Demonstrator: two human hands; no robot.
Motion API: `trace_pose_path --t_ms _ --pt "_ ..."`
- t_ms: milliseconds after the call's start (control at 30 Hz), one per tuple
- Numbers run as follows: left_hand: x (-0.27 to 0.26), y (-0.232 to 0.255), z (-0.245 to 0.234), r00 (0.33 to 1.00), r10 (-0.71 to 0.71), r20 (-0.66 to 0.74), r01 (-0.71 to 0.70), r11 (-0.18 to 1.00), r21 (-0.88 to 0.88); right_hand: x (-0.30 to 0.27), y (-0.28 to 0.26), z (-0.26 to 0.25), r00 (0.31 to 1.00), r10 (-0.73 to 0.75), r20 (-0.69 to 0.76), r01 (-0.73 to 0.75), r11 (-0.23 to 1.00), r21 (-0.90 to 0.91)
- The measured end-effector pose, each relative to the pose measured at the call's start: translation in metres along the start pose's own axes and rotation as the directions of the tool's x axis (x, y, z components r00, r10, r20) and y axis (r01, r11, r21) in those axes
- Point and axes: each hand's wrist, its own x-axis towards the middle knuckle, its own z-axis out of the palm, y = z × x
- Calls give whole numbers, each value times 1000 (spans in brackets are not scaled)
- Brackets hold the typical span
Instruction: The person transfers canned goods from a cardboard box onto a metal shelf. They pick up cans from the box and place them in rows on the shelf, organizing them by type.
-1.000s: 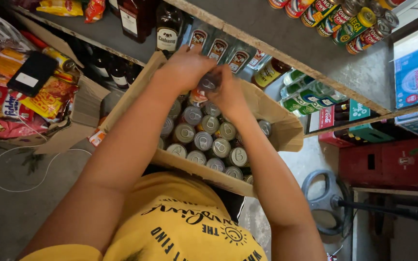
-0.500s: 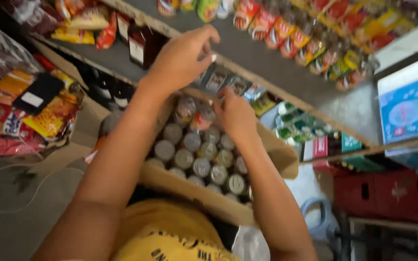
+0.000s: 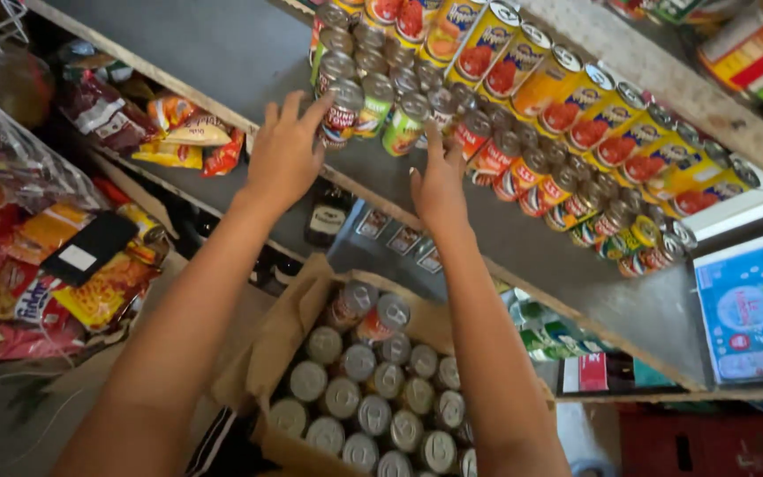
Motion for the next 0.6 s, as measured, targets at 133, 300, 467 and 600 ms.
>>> trace_pose_path --t_ms 133,300,467,600 --pt "10 -1 10 995 -61 72 58 997 51 15 3 14 994 98 46 -98 995 14" --pt "6 6 20 998 -52 22 54 995 -83 14 -14 8 996 69 -64 -65 995 74" --pt "-11 10 25 998 65 -15 -67 985 -162 -7 -15 0 998 7 -62 1 991 131" --pt "-23 28 8 990 133 -37 -138 965 -223 -27 -17 -13 994 -17 -109 39 979 199"
